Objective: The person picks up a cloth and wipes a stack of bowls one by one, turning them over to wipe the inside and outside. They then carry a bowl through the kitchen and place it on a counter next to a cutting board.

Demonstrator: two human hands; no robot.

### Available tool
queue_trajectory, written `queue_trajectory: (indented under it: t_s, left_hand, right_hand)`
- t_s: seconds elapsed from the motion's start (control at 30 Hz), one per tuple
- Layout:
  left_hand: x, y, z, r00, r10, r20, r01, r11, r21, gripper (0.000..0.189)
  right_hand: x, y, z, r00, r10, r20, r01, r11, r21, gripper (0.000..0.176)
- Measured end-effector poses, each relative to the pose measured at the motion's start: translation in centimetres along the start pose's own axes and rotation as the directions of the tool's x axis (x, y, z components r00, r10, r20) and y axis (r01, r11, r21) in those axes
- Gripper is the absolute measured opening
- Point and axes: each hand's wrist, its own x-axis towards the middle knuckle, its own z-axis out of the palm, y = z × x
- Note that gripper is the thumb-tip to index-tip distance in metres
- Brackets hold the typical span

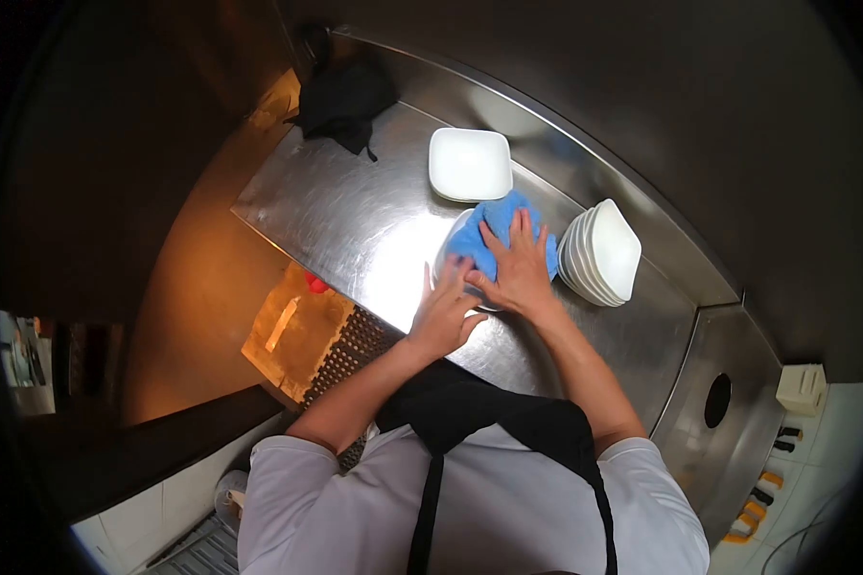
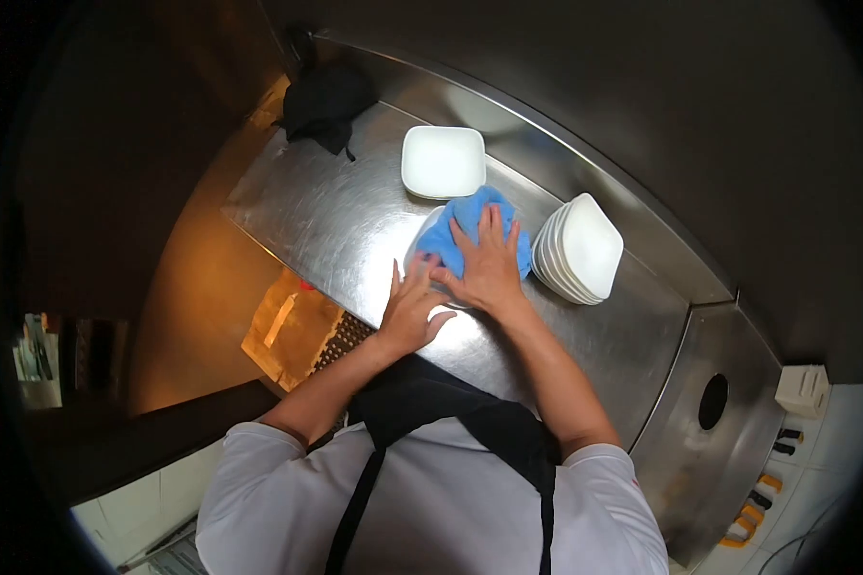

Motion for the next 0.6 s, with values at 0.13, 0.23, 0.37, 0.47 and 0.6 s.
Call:
queue_trajectory:
  t_s: [0.13, 0.23, 0.37, 0.47, 0.6]
  left_hand:
    - [-0.2, 0.1, -1.4, 0.924, -0.377, -0.069, 0.346, 0.898, -0.273, 0.114]
    - [0.5, -1.0, -0.7, 0.9, -0.436, 0.019, 0.428, 0.874, -0.23, 0.123]
    - [0.6, -2.0, -0.6, 0.929, -0.366, 0.051, 0.366, 0.892, -0.263, 0.113]
    - [0.0, -2.4, -0.3, 0.927, -0.371, 0.061, 0.374, 0.899, -0.228, 0.106]
    - [0.0, -3.1, 0.1, 0.927, -0.347, 0.145, 0.359, 0.931, -0.065, 0.089]
  right_hand:
    - [-0.1, 0.1, 2.1, 0.974, -0.067, 0.219, 0.049, 0.995, 0.086, 0.1]
    - [0.5, -0.3, 1.9, 0.942, -0.054, 0.331, 0.005, 0.989, 0.147, 0.107]
    - [1.0, -0.3, 1.6, 0.914, -0.078, 0.397, 0.001, 0.982, 0.191, 0.113]
    - [0.8, -2.2, 1.2, 0.908, -0.139, 0.395, 0.049, 0.972, 0.23, 0.114]
    - [0.1, -3.3, 1.6, 0.916, -0.148, 0.372, -0.003, 0.927, 0.376, 0.101]
